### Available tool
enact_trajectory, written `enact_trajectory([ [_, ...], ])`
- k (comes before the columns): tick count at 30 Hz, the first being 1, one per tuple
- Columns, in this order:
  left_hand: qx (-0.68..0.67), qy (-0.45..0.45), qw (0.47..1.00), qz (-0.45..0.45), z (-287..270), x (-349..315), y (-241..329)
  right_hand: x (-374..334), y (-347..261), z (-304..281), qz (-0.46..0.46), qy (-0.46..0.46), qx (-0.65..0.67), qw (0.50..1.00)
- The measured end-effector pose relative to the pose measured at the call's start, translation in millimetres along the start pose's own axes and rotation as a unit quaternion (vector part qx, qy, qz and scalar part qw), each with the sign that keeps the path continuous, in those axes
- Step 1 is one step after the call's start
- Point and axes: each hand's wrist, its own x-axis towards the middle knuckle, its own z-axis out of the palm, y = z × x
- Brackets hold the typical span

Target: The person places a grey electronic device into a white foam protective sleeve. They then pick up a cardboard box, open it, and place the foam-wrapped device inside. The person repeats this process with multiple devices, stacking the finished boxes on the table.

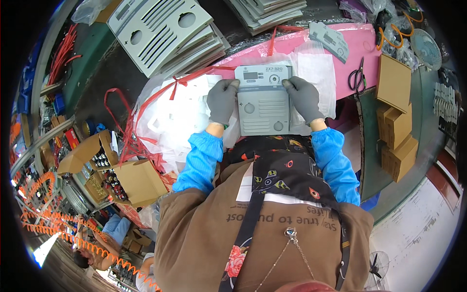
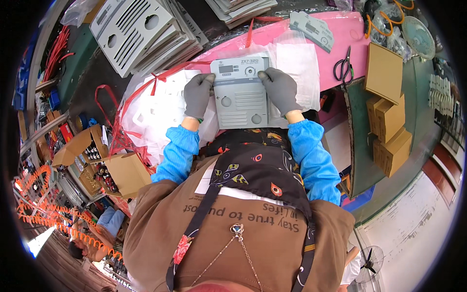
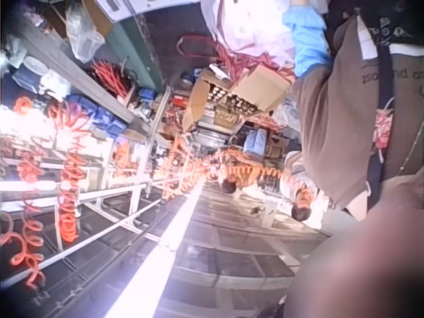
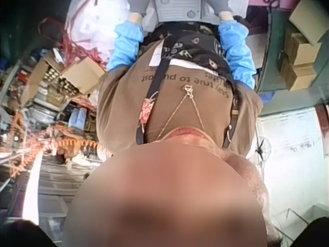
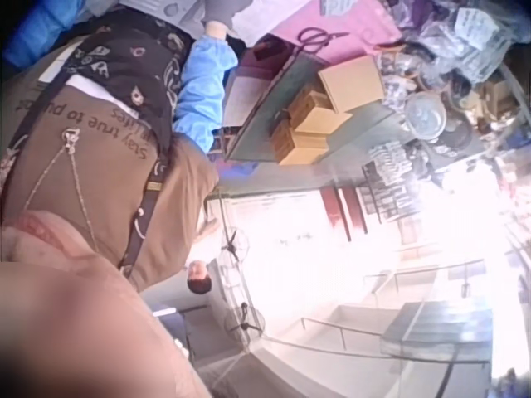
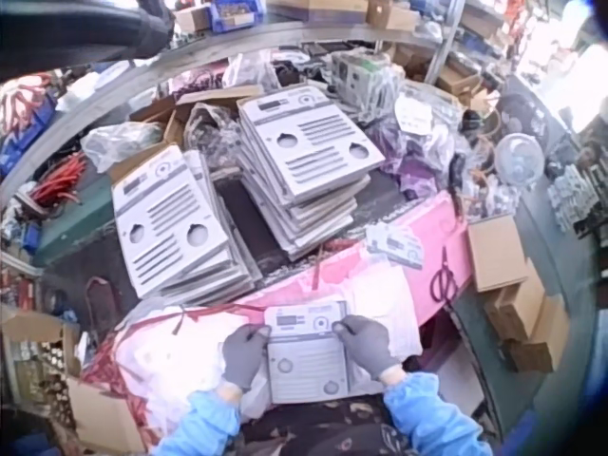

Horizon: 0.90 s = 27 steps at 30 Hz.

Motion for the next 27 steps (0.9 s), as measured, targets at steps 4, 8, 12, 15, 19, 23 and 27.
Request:
enact_trajectory([
  [4, -0.003, 0.007, 1.0, 0.015, 1.0, -0.9, 0.2, 1.0, 3.4, 3.8, -0.006, 0.007, 0.008, 1.0],
  [8, 0.0, 0.024, 0.999, 0.029, 3.4, -0.6, -2.8, 2.0, 4.1, 4.3, -0.009, 0.004, 0.004, 1.0],
  [12, -0.028, 0.026, 0.999, 0.022, 5.0, 0.0, -4.7, 2.0, 3.1, 4.1, -0.005, 0.004, 0.004, 1.0],
  [15, -0.029, 0.025, 0.999, 0.009, 4.4, -1.1, -1.4, 2.6, 2.5, 3.8, -0.007, 0.003, 0.003, 1.0],
  [19, -0.023, 0.028, 0.999, -0.005, 4.9, -1.0, -2.5, 1.2, 1.3, 3.3, -0.011, 0.009, 0.001, 1.0],
  [23, -0.023, 0.029, 0.999, -0.005, 4.9, -2.3, -2.2, 0.1, 0.9, 4.2, -0.024, 0.019, 0.001, 1.0],
  [27, -0.029, 0.031, 0.999, -0.002, 6.0, -1.4, -4.2, -1.1, 0.6, 4.5, -0.03, 0.019, -0.005, 0.999],
])
